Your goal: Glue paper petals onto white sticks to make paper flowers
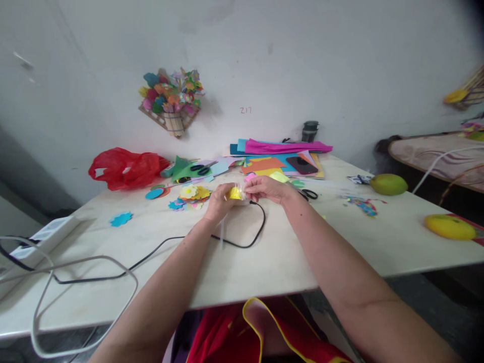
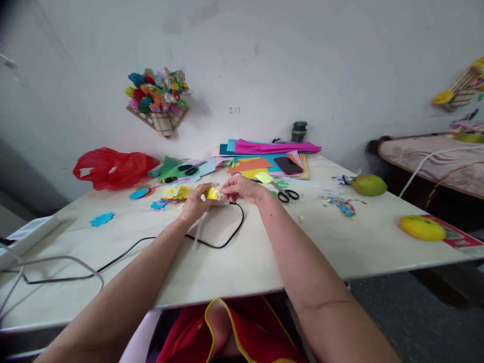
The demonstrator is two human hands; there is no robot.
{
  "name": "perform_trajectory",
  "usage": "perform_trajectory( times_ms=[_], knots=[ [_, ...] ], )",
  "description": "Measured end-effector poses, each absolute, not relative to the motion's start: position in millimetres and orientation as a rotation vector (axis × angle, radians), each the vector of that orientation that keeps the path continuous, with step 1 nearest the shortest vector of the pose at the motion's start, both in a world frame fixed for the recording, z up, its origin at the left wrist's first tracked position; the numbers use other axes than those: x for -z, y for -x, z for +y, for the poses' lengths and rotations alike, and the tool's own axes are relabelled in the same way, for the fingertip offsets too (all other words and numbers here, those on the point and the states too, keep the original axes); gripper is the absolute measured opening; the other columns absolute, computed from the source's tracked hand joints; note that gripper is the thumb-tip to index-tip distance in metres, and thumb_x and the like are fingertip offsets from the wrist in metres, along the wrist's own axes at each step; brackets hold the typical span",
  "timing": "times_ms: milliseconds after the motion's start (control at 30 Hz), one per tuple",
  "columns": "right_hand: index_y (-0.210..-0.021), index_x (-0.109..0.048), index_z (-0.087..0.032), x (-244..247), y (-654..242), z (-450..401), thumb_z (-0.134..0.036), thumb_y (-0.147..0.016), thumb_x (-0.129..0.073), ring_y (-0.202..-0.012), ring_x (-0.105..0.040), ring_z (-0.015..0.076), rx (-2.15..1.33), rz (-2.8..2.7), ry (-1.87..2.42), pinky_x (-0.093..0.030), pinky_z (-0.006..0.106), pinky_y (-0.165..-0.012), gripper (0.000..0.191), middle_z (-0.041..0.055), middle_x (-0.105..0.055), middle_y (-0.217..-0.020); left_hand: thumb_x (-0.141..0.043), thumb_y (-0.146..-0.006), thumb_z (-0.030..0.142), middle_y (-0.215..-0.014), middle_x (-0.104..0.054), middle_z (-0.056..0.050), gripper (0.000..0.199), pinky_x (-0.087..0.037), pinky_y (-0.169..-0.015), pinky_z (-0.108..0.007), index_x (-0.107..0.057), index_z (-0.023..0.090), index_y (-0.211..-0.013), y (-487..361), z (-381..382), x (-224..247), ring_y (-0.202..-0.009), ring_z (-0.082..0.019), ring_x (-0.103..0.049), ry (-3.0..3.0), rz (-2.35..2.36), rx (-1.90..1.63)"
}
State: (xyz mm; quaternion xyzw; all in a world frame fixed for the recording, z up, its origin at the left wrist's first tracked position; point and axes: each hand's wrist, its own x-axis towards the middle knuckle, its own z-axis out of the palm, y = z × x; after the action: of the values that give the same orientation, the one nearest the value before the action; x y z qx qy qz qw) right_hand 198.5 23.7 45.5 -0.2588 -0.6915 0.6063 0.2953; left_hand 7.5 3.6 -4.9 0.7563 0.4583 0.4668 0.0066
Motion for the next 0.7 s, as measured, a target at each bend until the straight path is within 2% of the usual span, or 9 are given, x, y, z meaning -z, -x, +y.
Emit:
perform_trajectory(
  times_ms=[133, 300, 533, 700],
  knots=[
    [-0.067, -0.057, -0.012, -41.7, -196.1, 26.9, -0.029, -0.068, -0.065, -0.046, -0.05, 0.0079, -1.541, -1.744, 0.695, -0.04, 0.02, -0.045, 0.019, 0.0016, -0.059, -0.055, -0.066, -0.059, 0.014, -0.091, -0.063, -0.005, 0.038, -0.046, -0.075, -0.03, -0.059, 0.016, -0.097, -7.8, 3.3, 4.2, -0.084, -0.017, -0.056, -2.393, 1.399, -1.472],
    [-0.073, -0.06, -0.011, -38.1, -194.7, 30.6, -0.033, -0.068, -0.066, -0.049, -0.052, 0.009, -1.456, -1.702, 0.706, -0.042, 0.021, -0.047, 0.023, 0.0015, -0.059, -0.057, -0.068, -0.059, 0.015, -0.092, -0.064, -0.006, 0.037, -0.047, -0.076, -0.031, -0.059, 0.016, -0.095, -9.2, 2.8, 4.0, -0.086, -0.017, -0.057, -2.449, 1.363, -1.428],
    [-0.064, -0.058, -0.013, -37.8, -192.9, 29.8, -0.029, -0.065, -0.068, -0.046, -0.052, 0.0077, -1.42, -1.719, 0.758, -0.043, 0.021, -0.048, 0.019, 0.0002, -0.059, -0.054, -0.067, -0.062, 0.019, -0.091, -0.064, -0.006, 0.035, -0.047, -0.075, -0.032, -0.059, 0.017, -0.096, -9.5, 3.5, 5.3, -0.085, -0.018, -0.057, -2.476, 1.329, -1.393],
    [-0.066, -0.058, -0.012, -37.5, -193.2, 30.6, -0.023, -0.065, -0.066, -0.046, -0.053, 0.0085, -1.45, -1.691, 0.764, -0.044, 0.022, -0.049, 0.013, 0.0022, -0.061, -0.056, -0.069, -0.061, 0.023, -0.093, -0.064, -0.006, 0.035, -0.046, -0.079, -0.035, -0.06, 0.02, -0.094, -10.3, 3.4, 4.8, -0.088, -0.02, -0.057, -2.511, 1.325, -1.359]
  ],
)
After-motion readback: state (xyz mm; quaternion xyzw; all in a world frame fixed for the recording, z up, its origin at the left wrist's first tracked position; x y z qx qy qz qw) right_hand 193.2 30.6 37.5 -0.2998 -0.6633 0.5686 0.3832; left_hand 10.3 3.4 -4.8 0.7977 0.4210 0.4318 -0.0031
